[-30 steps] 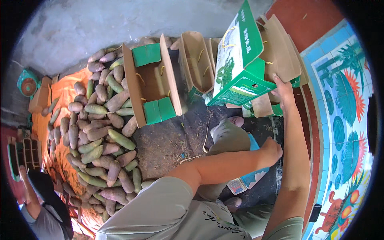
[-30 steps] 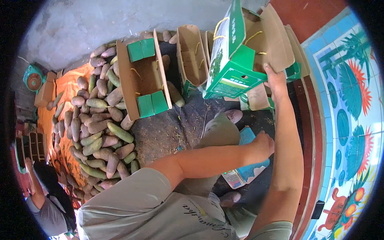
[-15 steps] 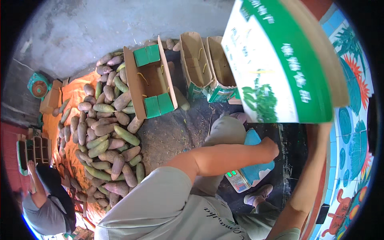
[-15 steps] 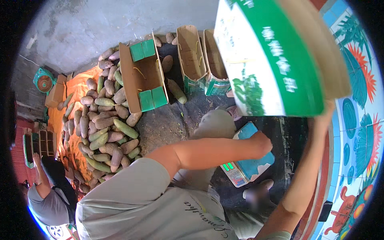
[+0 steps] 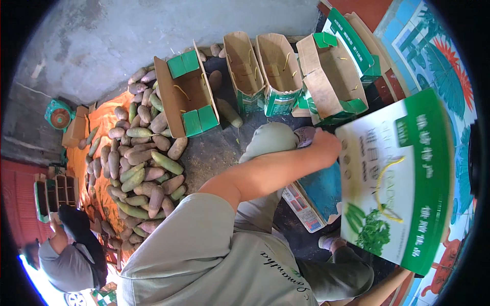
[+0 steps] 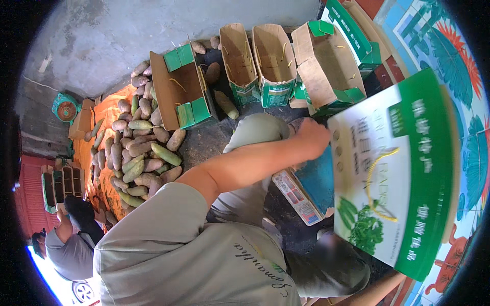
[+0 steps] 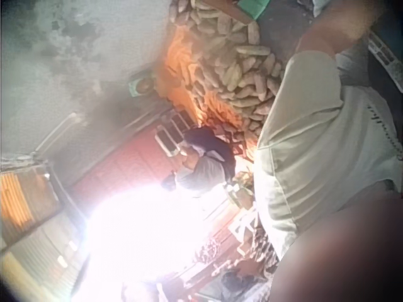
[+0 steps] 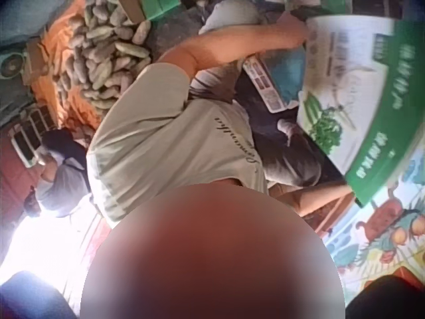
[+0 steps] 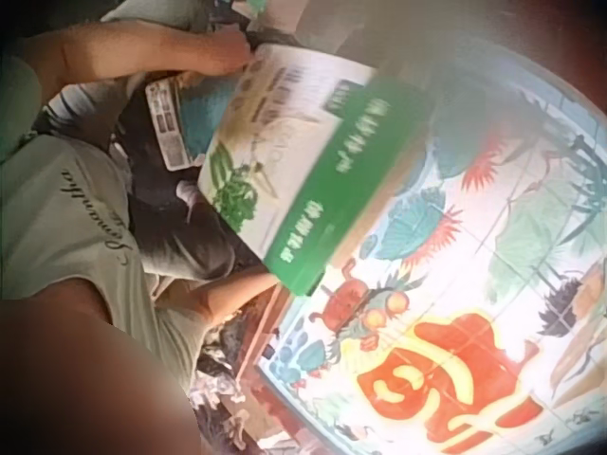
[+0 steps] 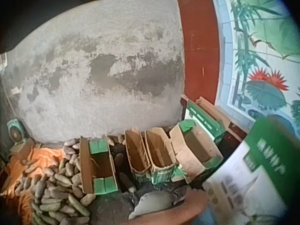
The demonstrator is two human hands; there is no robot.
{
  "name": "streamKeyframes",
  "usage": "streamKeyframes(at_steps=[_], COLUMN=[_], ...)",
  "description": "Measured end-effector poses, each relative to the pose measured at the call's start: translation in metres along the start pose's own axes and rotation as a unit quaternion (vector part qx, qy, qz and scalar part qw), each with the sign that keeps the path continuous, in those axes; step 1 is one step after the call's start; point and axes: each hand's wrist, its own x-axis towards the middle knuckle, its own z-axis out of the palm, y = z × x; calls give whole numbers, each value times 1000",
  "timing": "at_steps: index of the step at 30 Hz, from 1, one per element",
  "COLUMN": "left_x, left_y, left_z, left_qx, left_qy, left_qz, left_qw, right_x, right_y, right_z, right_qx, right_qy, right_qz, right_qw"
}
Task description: Sorting vegetables from a pile on the floor into bags and boxes, weighing them on a scale.
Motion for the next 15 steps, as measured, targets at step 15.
streamKeyframes(at_steps=[15], left_x=[8], left_y=[-18], left_z=[18], left_qx=[22], left_qy=[-124], left_qz=[-42], left_qw=[991], right_x=[24], right_y=[-37], right_z=[95], right_qx=[214], right_qy=[6], right_qz=[240], right_qw=[947])
